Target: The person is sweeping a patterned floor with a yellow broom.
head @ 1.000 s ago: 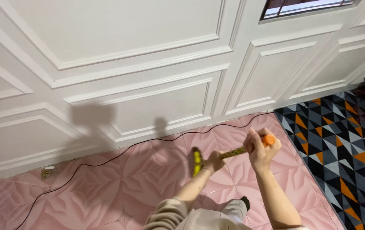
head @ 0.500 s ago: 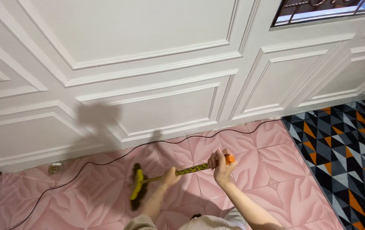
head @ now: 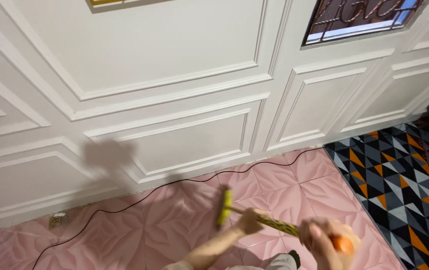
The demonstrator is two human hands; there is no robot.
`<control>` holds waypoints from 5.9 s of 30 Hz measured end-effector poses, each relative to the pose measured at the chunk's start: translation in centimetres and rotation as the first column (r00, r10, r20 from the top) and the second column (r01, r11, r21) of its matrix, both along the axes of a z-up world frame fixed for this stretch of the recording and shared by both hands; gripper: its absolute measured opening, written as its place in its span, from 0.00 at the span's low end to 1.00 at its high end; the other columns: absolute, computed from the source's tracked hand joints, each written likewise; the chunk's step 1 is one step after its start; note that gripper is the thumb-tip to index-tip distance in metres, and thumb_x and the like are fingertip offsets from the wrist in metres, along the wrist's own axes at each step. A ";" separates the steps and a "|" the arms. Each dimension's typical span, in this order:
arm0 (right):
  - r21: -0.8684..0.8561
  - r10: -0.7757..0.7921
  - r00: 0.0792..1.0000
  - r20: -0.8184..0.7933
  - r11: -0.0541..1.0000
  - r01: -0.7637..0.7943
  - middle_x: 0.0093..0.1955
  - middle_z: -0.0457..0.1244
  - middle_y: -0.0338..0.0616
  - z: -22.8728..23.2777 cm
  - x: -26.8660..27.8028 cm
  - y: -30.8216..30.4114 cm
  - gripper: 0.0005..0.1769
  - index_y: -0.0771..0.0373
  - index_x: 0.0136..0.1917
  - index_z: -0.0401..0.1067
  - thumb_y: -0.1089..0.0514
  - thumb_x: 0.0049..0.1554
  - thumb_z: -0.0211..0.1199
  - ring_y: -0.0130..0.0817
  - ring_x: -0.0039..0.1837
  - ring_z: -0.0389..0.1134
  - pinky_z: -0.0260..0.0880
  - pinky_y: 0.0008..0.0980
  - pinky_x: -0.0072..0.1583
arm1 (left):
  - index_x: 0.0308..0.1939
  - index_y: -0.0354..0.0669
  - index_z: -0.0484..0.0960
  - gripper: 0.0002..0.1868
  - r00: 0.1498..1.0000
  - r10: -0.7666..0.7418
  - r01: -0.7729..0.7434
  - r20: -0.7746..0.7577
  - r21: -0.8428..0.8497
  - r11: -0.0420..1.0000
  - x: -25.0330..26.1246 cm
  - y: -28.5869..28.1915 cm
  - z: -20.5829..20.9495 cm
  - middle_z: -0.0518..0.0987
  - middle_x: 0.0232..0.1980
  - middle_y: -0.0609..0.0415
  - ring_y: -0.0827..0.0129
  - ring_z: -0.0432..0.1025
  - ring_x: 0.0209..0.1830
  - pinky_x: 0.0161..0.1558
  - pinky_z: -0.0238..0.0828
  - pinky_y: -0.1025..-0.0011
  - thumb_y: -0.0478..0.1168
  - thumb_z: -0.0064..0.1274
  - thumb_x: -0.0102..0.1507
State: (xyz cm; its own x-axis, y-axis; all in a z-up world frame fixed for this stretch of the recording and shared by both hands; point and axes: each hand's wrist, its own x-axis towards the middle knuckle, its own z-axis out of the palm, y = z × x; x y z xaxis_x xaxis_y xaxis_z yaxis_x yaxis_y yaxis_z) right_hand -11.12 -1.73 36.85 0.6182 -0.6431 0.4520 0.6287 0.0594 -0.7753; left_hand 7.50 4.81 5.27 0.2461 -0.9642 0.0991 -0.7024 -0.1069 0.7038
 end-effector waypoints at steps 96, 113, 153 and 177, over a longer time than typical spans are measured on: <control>-0.350 -0.167 0.842 -0.512 0.936 -0.027 0.24 0.56 0.37 -5.3 -0.2 -7.5 0.10 0.66 0.27 0.67 0.66 0.46 0.66 0.24 0.29 0.54 0.52 0.28 0.32 | 0.49 0.45 0.78 0.02 0.958 -0.277 0.219 -0.074 -0.432 0.875 -9.6 -12.6 -6.5 0.80 0.46 0.52 0.69 0.76 0.48 0.45 0.69 0.72 0.36 0.50 0.73; 0.166 0.598 0.771 -0.219 0.801 -0.575 0.31 0.56 0.46 -23.7 6.4 0.0 0.12 0.62 0.36 0.58 0.62 0.56 0.60 0.34 0.33 0.57 0.59 0.34 0.39 | 0.34 0.39 0.76 0.17 0.863 0.495 -0.446 -0.105 0.304 0.842 1.4 18.5 -11.3 0.80 0.35 0.40 0.46 0.76 0.38 0.41 0.73 0.54 0.48 0.64 0.57; 0.389 0.235 0.966 -0.104 0.904 -0.178 0.28 0.52 0.39 -23.0 8.5 1.7 0.05 0.61 0.42 0.59 0.61 0.60 0.51 0.29 0.28 0.51 0.54 0.31 0.33 | 0.36 0.37 0.80 0.15 0.777 0.601 -0.501 -0.186 0.395 0.770 3.6 15.9 -11.8 0.83 0.40 0.37 0.49 0.79 0.43 0.50 0.75 0.58 0.47 0.57 0.57; -0.736 -0.443 0.878 -0.180 0.652 0.179 0.30 0.69 0.42 -4.7 1.1 -2.3 0.10 0.64 0.31 0.73 0.62 0.41 0.75 0.30 0.31 0.71 0.72 0.31 0.39 | 0.34 0.37 0.75 0.11 0.861 -0.252 0.083 -0.441 -0.367 0.926 -5.9 -9.9 2.2 0.76 0.31 0.45 0.62 0.72 0.32 0.37 0.68 0.66 0.42 0.57 0.62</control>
